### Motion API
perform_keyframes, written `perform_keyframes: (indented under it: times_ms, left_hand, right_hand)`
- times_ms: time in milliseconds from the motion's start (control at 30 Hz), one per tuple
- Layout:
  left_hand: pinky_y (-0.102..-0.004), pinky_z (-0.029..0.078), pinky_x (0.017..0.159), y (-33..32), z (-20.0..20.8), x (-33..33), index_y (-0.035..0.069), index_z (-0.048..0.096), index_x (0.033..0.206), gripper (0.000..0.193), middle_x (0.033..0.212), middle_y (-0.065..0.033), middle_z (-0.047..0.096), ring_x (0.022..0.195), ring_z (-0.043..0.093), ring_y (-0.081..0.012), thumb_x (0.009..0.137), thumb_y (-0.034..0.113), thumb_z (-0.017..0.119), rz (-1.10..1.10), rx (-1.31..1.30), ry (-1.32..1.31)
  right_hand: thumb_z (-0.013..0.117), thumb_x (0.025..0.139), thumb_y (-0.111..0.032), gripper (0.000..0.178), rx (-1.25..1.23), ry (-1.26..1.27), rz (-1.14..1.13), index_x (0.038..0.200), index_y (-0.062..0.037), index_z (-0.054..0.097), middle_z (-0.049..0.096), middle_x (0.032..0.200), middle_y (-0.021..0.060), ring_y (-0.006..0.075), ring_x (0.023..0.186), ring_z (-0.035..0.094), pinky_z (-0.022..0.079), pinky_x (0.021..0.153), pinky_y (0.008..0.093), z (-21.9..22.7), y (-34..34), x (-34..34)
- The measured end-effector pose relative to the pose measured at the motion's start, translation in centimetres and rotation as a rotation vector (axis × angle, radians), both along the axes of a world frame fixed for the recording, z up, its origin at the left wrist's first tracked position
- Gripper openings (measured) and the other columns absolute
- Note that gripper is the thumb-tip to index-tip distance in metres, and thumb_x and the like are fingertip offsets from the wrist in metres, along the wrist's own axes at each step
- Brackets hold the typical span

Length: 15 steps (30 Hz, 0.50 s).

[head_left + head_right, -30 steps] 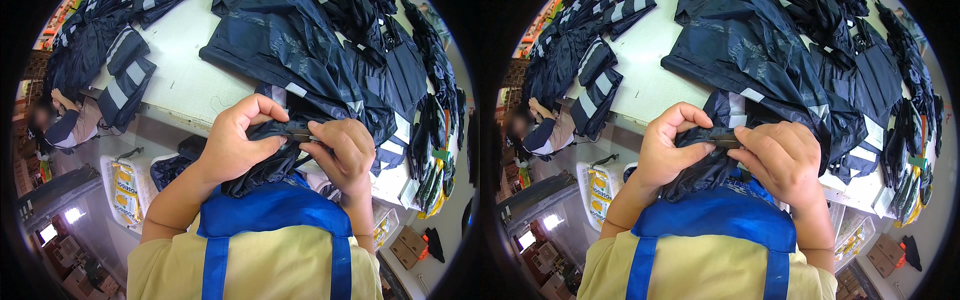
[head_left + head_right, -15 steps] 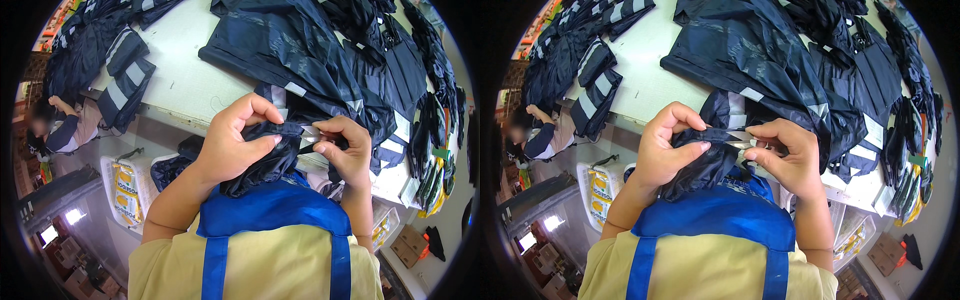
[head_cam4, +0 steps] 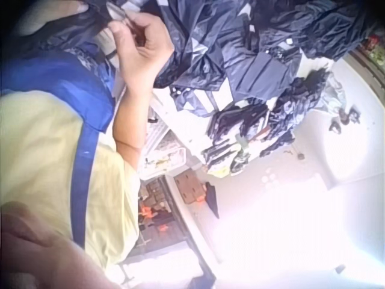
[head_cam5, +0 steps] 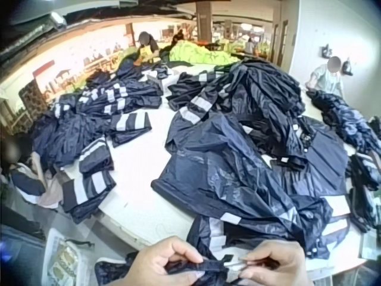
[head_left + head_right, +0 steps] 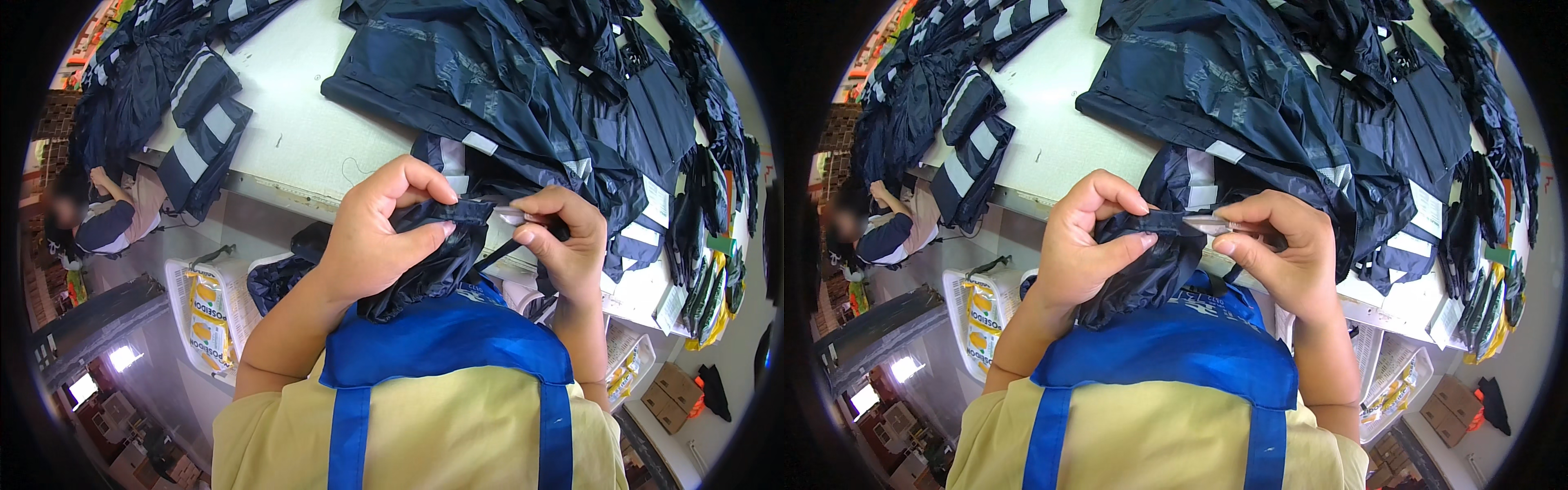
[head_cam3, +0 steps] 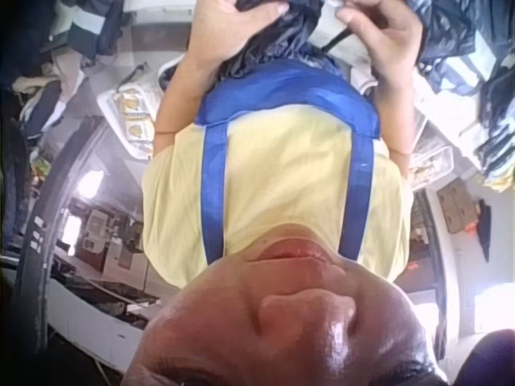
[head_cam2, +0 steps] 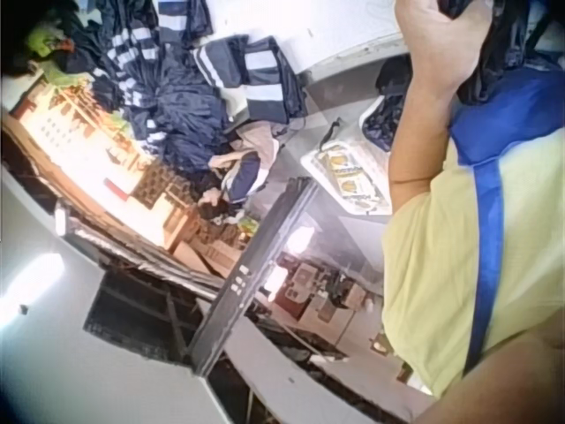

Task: The person folds a dark jacket with reflective stripes on a white table. They smooth the fabric, fold the sleeves and body, and secure the jacket with a strap. The folded jacket is placed on a stack of similar items.

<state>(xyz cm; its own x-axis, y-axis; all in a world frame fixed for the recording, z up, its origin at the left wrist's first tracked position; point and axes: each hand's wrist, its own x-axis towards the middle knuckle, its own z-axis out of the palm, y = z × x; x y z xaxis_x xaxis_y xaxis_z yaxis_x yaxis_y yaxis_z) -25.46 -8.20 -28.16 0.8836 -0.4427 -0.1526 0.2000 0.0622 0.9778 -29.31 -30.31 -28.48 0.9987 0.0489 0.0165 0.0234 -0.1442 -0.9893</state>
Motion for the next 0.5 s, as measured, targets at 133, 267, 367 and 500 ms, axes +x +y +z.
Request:
perform_keyframes:
  times_ms: [133, 267, 367, 500]
  left_hand:
    - [-0.0238, 0.046, 0.083, -0.1, -0.16, -0.08, 0.002, 0.053, 0.096, 0.025, 0.093, -0.0067, 0.063, 0.09, 0.06, -0.0099, 0.076, -0.009, 0.064, 0.002, -0.009, -0.027]
    - [-0.0239, 0.047, 0.083, -0.06, -0.31, -0.07, 0.002, 0.053, 0.096, 0.025, 0.093, -0.007, 0.064, 0.09, 0.06, -0.0099, 0.077, -0.009, 0.064, 0.0, 0.0, -0.065]
    - [-0.0253, 0.047, 0.085, -0.1, -0.29, -0.03, 0.003, 0.053, 0.094, 0.025, 0.094, -0.0082, 0.064, 0.091, 0.061, -0.0115, 0.076, -0.01, 0.064, 0.004, -0.001, -0.065]
    - [-0.0254, 0.047, 0.084, -0.06, -0.58, -0.01, 0.003, 0.053, 0.094, 0.025, 0.094, -0.0083, 0.064, 0.09, 0.061, -0.0115, 0.076, -0.01, 0.064, 0.006, 0.018, -0.098]
  right_hand:
    - [0.081, 0.069, -0.01, 0.028, -0.173, -0.043, 0.081, 0.09, 0.0028, 0.068, 0.064, 0.08, 0.0058, 0.0085, 0.069, 0.058, 0.045, 0.062, 0.0206, 0.18, -0.2, 0.31]
    - [0.081, 0.069, -0.01, 0.028, -0.156, 0.007, 0.051, 0.089, 0.0026, 0.068, 0.064, 0.079, 0.0055, 0.0087, 0.068, 0.057, 0.045, 0.061, 0.0209, 0.24, -0.17, 0.27]
    - [0.081, 0.069, -0.01, 0.027, -0.147, 0.005, 0.051, 0.089, 0.0023, 0.068, 0.064, 0.079, 0.0051, 0.0086, 0.068, 0.057, 0.045, 0.061, 0.0213, 0.16, -0.14, 0.27]
    - [0.081, 0.069, -0.01, 0.026, -0.155, 0.006, 0.09, 0.088, 0.002, 0.068, 0.064, 0.079, 0.0046, 0.0082, 0.069, 0.057, 0.046, 0.062, 0.0216, 0.23, -0.15, 0.53]
